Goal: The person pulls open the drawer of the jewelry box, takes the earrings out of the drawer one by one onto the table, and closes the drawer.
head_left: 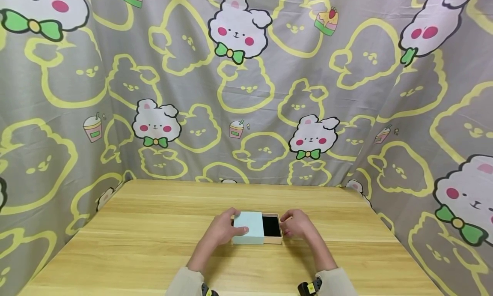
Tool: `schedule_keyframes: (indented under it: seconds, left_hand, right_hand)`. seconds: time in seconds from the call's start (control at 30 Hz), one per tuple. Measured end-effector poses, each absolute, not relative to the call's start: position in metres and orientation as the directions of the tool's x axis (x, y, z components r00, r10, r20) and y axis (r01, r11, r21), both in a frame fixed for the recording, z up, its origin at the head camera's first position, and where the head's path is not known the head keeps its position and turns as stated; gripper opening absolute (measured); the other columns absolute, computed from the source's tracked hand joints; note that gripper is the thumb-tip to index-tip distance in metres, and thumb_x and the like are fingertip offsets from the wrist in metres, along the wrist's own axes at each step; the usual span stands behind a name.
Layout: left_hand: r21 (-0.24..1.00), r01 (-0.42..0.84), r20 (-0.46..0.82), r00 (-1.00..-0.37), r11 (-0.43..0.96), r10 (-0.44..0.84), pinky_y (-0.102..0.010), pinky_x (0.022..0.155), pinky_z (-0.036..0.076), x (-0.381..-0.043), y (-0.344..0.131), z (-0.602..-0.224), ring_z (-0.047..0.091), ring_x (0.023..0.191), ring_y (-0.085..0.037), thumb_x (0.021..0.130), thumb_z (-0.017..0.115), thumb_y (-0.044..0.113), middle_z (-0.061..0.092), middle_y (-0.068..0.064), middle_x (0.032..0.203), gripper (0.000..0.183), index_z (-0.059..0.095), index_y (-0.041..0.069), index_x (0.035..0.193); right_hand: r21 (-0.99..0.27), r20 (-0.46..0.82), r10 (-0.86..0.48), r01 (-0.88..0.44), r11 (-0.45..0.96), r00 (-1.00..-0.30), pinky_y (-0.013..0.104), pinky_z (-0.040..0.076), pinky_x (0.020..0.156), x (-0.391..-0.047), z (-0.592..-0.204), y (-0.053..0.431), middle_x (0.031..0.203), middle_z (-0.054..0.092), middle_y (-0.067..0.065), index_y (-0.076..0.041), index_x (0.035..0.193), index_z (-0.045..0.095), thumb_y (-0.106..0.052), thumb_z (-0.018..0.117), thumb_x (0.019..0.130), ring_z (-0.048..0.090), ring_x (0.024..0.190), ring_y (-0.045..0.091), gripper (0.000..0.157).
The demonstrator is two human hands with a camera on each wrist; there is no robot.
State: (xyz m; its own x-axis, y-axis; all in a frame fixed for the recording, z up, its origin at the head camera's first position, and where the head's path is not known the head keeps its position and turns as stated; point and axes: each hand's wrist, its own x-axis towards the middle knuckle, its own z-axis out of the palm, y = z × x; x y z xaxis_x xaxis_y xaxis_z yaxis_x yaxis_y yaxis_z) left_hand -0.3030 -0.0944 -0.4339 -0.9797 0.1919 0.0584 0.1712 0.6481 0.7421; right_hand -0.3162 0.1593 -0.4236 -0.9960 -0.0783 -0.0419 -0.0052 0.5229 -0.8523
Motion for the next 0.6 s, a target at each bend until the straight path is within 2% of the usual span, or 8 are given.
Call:
schedule_keyframes:
  seconds: [0.27, 0.6]
  left_hand:
    - [0.743, 0.173, 0.057, -0.979, 0.647, 0.197, -0.038, 0.07, 0.047, -0.3031, -0.0948, -0.4339, 0.057, 0.089, -0.022, 0.079, 0.078, 0.037, 0.063, -0.016, 0.114, 0.062, 0.053, 0.007, 0.127]
    - [0.752, 0.173, 0.059, -0.979, 0.636, 0.197, -0.039, 0.074, 0.048, -0.3022, -0.0942, -0.4342, 0.059, 0.094, -0.024, 0.079, 0.078, 0.036, 0.062, -0.016, 0.116, 0.061, 0.053, 0.007, 0.127]
  right_hand:
    - [-0.811, -0.008, -0.064, -0.031, 0.584, -0.998, 0.035, 0.053, 0.06, -0.3166, -0.4237, 0.1577, 0.07, 0.061, 0.009, 0.003, 0.089, 0.064, 0.004, 0.063, 0.074, 0.064, 0.061, 0.021, 0.015]
    - [-0.846, -0.024, -0.07, -0.017, 0.533, -0.997, 0.037, 0.055, 0.063, -0.3158, -0.4245, 0.1574, 0.073, 0.061, 0.013, 0.007, 0.089, 0.061, 0.008, 0.062, 0.077, 0.065, 0.064, 0.024, 0.012]
